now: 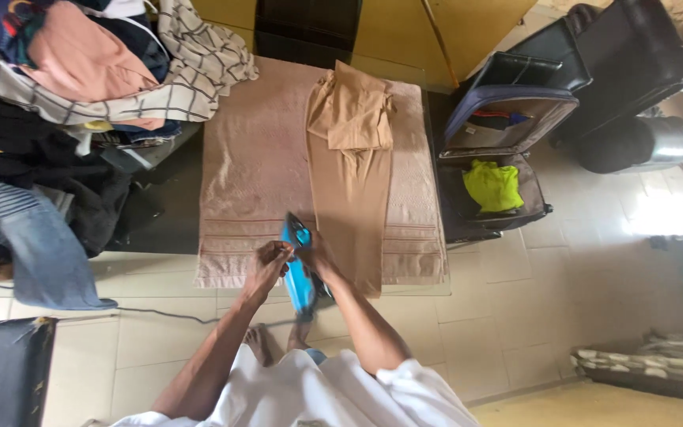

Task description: Iron a pair of khaki trousers on a table.

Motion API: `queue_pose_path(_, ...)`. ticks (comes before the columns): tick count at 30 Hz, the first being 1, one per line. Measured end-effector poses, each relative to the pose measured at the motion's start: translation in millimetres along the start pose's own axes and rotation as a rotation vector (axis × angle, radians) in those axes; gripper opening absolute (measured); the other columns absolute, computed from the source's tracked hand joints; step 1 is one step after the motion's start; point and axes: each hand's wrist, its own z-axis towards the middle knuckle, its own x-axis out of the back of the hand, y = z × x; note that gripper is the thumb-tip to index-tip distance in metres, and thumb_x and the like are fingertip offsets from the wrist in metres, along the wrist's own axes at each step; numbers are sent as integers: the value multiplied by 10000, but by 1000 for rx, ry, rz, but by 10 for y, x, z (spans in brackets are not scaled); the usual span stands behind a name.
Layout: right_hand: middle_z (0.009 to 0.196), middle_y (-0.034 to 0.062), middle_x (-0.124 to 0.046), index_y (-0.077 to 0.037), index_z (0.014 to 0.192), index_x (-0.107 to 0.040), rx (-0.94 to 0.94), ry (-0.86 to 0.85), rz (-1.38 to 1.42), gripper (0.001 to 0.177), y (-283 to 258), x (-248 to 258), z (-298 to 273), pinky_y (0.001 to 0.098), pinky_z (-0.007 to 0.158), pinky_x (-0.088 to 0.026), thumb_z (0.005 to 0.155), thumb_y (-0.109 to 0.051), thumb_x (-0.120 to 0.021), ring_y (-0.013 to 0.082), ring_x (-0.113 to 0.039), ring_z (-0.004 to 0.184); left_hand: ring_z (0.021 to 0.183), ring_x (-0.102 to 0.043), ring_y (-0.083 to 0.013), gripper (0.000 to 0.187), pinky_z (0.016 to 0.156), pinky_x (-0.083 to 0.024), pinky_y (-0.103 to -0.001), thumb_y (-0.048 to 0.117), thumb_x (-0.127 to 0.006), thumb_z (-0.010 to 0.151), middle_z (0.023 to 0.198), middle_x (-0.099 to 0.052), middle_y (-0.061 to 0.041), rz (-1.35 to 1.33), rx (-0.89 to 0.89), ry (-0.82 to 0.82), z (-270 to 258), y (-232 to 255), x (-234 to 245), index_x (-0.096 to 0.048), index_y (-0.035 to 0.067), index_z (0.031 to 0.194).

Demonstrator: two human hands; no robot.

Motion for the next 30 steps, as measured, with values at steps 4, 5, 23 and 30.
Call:
queue_pose_path(4, 934, 233, -662, -1, 1368, -406, 471, 59, 102, 705, -427, -480, 477, 489, 592, -503, 807, -149, -806, 378, -648, 738, 592, -535, -82, 241, 516, -420, -235, 244, -695, 968, 765, -671, -33, -78, -137, -10, -353, 590, 160, -707, 20, 1056)
queue_pose_path(5, 1074, 266, -643, 14, 1396, -386, 589, 172, 47, 739, -633, -545, 443, 501, 742, -519, 815, -180, -800, 415, -649, 900, 582, -491, -73, 232, 505, -378, -234, 243, -716, 960, 743, -632, -15, -65, -117, -4, -462, 694, 199, -708, 23, 1035)
queue_pose_path(23, 1173, 239, -692, 69, 1305, -552, 723, 209, 81, 667, 238, -551, -268, 407, 917, -570, 876, -352, -839, 359, -688, 1092, 649, -671, -104, 373, 597, -550, -298, 312, -788, 840, 781, -754, -27, 817, 112, -807, -20, -1602, 23, -799, 77, 1129)
queue_pose_path(30, 871, 133, -781, -26, 945, -756, -38, 331, -315, 321, 1748, 640, -1051, 399, 769, -604, 910, -342, -715, 259, -750, 808, 1332, -543, -221, 874, 1010, -563, -404, 405, -808, 840, 1506, -483, -62, 470, 532, -384, -96, -1608, -591, -366, 187, 1562)
